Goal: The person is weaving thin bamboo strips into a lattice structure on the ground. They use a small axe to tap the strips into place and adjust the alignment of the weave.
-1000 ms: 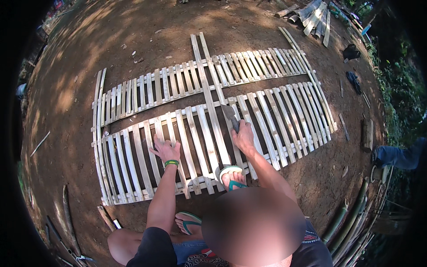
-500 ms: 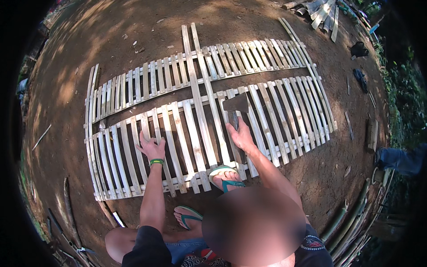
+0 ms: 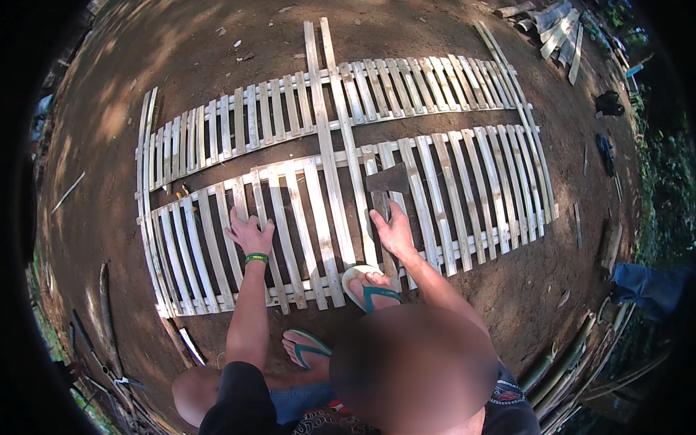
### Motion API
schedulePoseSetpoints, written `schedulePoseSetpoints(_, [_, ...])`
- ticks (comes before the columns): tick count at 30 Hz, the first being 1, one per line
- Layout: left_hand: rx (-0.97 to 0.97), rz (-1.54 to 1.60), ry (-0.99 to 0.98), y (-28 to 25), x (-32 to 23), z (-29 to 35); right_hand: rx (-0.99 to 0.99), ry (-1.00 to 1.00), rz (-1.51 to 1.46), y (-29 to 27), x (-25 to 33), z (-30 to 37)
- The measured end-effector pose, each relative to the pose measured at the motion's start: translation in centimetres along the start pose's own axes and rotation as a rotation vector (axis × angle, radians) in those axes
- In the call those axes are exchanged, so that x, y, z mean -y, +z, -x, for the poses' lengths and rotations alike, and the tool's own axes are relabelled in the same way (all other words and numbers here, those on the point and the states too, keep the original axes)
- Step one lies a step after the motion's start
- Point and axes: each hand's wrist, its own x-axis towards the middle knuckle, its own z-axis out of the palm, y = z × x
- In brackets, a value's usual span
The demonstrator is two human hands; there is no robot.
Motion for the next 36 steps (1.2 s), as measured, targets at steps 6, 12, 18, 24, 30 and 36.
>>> schedulePoseSetpoints(6, [0.102, 0.035, -0.097, -1.2, 0.4, -0.6, -0.037, 0.113, -0.05, 1.0, 1.1, -0.5])
schedulePoseSetpoints(12, [0.107, 0.071, -0.079, -2.0, -0.7, -0.9, -0.037, 0.029, 0.047, -0.7, 0.5, -0.6])
schedulePoseSetpoints(18, [0.058, 0.064, -0.08, -1.5, 0.5, -0.3, 0.139, -0.011, 0.111, -2.6, 2.8, -0.1])
schedulePoseSetpoints(24, [0.002, 0.009, -0.033, -0.2, -0.1, 0.3, 0.246, -0.182, 0.233, -3.5, 0.7, -1.2])
schedulePoseSetpoints(30, [0.004, -0.081, -0.065, -0.1, -0.3, 1.2, 0.17, 0.067, 0.045, -4.3, 5.2, -2.3])
schedulePoseSetpoints(36, [-0.012, -0.081, -0.113, -0.3, -1.7, 1.3, 0.223, 0.0, 0.24, -6.1, 11.7, -12.3])
